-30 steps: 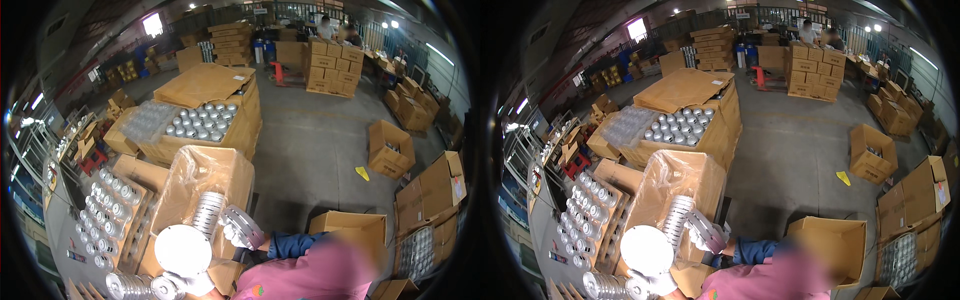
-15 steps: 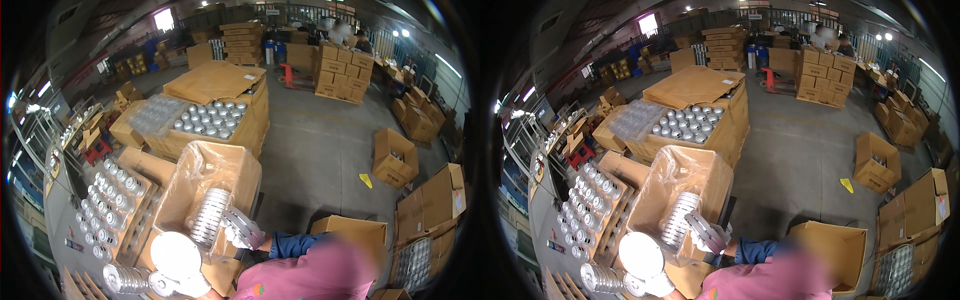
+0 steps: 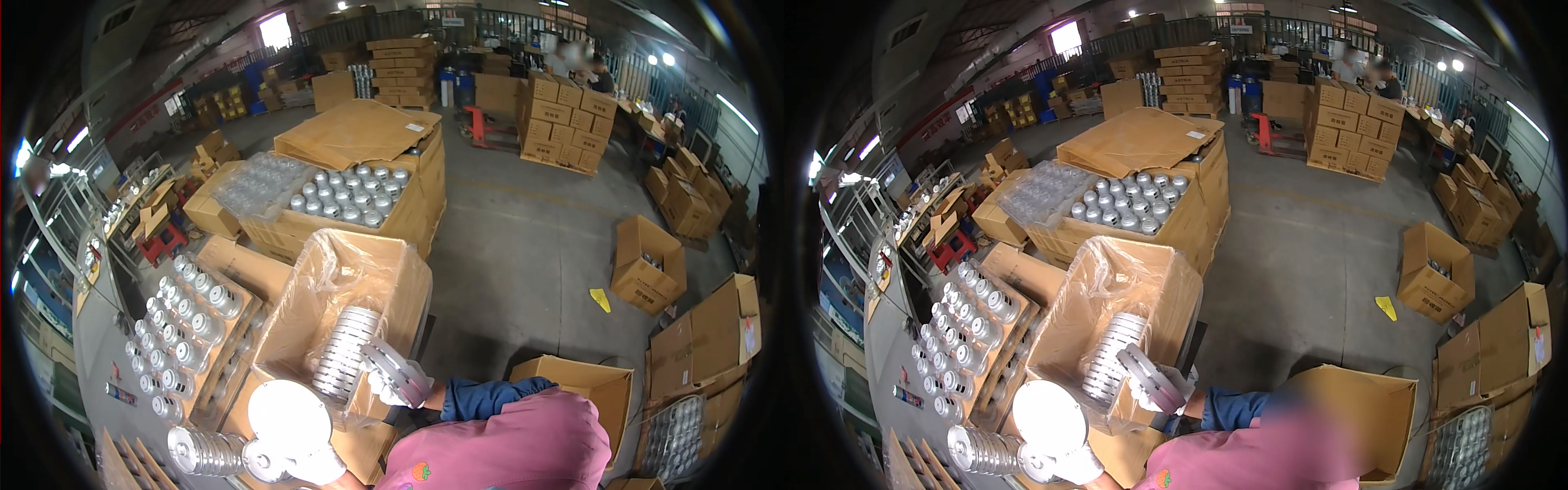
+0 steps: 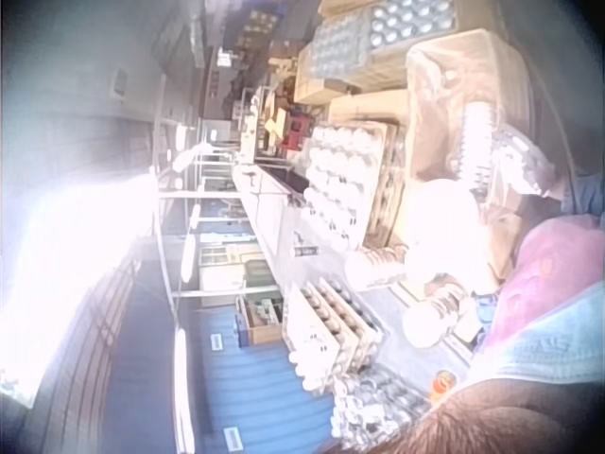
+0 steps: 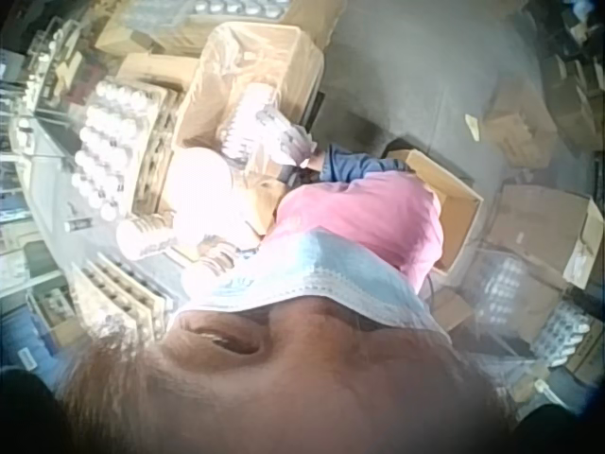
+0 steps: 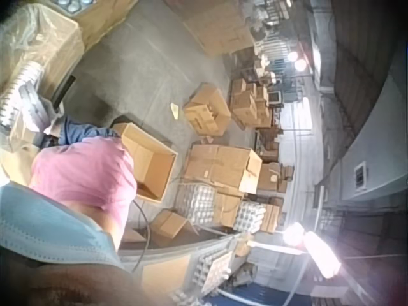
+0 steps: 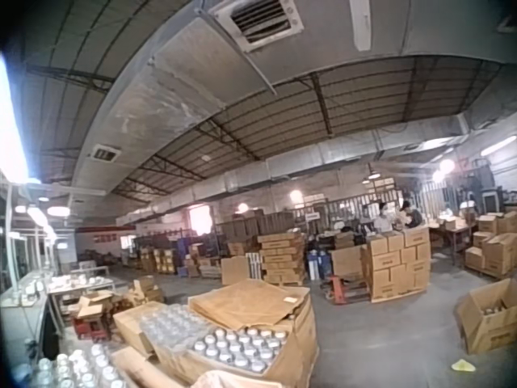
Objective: The person packs metal filter housing and a stack of vents into a cardboard box by hand, placing a cardboard sheet between layers.
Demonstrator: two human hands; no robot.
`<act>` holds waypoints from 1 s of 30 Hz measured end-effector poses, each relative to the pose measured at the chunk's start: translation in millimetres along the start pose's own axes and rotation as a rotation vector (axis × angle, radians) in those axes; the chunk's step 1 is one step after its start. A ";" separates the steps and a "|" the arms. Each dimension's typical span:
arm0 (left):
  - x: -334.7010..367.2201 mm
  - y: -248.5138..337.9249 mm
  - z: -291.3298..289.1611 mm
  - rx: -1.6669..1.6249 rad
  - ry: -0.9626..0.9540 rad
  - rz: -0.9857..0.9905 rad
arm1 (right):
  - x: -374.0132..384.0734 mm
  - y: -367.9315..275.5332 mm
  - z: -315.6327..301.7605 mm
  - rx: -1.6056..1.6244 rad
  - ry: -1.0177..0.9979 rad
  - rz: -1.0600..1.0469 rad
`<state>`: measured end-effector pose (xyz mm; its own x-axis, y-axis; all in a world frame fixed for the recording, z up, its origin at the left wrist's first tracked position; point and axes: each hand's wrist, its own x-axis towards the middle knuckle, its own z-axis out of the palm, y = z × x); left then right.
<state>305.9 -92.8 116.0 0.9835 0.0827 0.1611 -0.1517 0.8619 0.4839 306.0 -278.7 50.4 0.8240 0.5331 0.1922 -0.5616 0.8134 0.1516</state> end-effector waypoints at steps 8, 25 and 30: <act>17.9 -35.7 28.3 0.136 -0.107 -0.067 | -1.5 1.4 3.3 0.003 0.020 0.000; -25.8 20.4 15.2 0.579 0.260 0.132 | -1.0 8.9 53.1 0.274 0.162 0.096; -49.1 64.7 20.4 0.154 0.383 0.145 | 2.3 8.9 41.1 0.334 -0.003 0.161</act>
<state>245.7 -51.3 157.0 0.9120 0.4024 -0.0800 -0.2756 0.7453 0.6071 299.8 -279.8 92.1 0.7228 0.6473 0.2421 -0.6783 0.5976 0.4274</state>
